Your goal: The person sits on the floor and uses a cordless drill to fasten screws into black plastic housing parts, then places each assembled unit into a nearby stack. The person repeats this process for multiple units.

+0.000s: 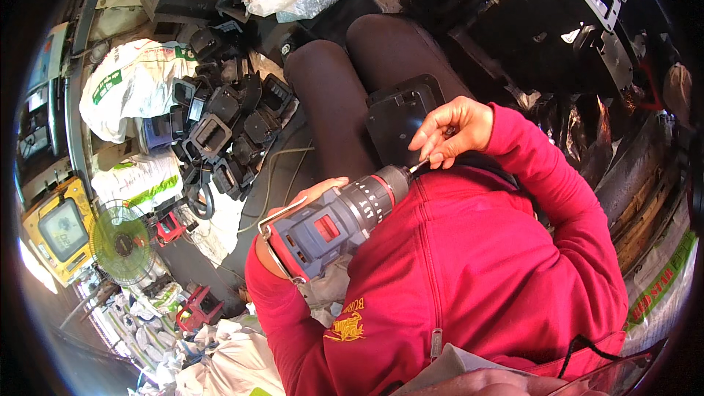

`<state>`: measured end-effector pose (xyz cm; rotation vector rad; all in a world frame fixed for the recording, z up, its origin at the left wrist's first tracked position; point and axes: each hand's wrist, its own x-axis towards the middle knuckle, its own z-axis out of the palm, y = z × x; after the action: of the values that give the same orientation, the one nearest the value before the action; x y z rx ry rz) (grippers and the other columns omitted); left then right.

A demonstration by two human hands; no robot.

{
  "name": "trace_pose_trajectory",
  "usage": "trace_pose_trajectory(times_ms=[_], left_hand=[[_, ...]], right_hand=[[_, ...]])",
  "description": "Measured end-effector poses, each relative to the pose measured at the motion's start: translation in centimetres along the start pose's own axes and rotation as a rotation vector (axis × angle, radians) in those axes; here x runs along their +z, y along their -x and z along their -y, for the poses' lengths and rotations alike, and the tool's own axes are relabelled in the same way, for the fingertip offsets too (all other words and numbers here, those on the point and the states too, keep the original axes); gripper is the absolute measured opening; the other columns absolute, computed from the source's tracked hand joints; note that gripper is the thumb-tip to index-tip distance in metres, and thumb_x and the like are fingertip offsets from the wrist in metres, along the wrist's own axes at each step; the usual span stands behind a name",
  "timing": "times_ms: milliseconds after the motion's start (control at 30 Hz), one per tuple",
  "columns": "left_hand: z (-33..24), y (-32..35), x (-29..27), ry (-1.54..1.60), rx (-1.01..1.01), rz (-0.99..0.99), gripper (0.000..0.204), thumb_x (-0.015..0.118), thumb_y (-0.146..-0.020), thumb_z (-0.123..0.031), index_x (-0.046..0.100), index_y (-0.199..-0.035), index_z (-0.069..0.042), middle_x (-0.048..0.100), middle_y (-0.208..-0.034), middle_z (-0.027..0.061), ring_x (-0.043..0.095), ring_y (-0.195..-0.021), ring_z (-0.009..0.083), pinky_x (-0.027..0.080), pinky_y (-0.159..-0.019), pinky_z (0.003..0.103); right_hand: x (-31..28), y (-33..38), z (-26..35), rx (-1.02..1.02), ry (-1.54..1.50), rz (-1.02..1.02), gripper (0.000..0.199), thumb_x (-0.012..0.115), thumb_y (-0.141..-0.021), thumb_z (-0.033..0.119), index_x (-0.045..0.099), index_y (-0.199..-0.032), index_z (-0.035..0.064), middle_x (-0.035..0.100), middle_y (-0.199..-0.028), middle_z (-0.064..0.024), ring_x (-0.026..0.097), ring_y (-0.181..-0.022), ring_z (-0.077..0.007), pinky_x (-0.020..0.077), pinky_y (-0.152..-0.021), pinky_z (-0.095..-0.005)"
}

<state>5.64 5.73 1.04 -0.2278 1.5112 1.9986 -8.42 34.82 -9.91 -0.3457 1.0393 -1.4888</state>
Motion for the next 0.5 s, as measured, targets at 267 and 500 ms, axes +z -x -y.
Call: trace_pose_trajectory(times_ms=[267,500], left_hand=[[0.2,1.3,0.6,-0.545,0.184,-0.158,0.041,0.048,-0.092,-0.008,0.047,-0.132,-0.004,0.059,-0.116,0.0102,0.062,-0.099,0.0152,0.052,-0.087,0.027],[2.1,2.6,1.1,-0.488,-0.201,-0.202,0.062,0.068,-0.077,-0.011,0.044,-0.134,-0.005,0.057,-0.122,0.0091,0.061,-0.103,0.0173,0.051,-0.088,0.028]], right_hand=[[-1.5,2.8,-1.2,0.099,0.183,-0.678,0.034,0.066,-0.087,0.034,0.068,-0.102,0.0026,0.062,-0.070,-0.0039,0.052,-0.051,-0.0077,0.0415,-0.046,-0.0207],[-1.3,1.6,-5.8,0.186,0.247,-0.503,0.047,0.063,-0.087,0.050,0.068,-0.076,0.0046,0.041,-0.054,0.0067,0.035,-0.051,-0.0045,0.0263,-0.045,-0.0253]])
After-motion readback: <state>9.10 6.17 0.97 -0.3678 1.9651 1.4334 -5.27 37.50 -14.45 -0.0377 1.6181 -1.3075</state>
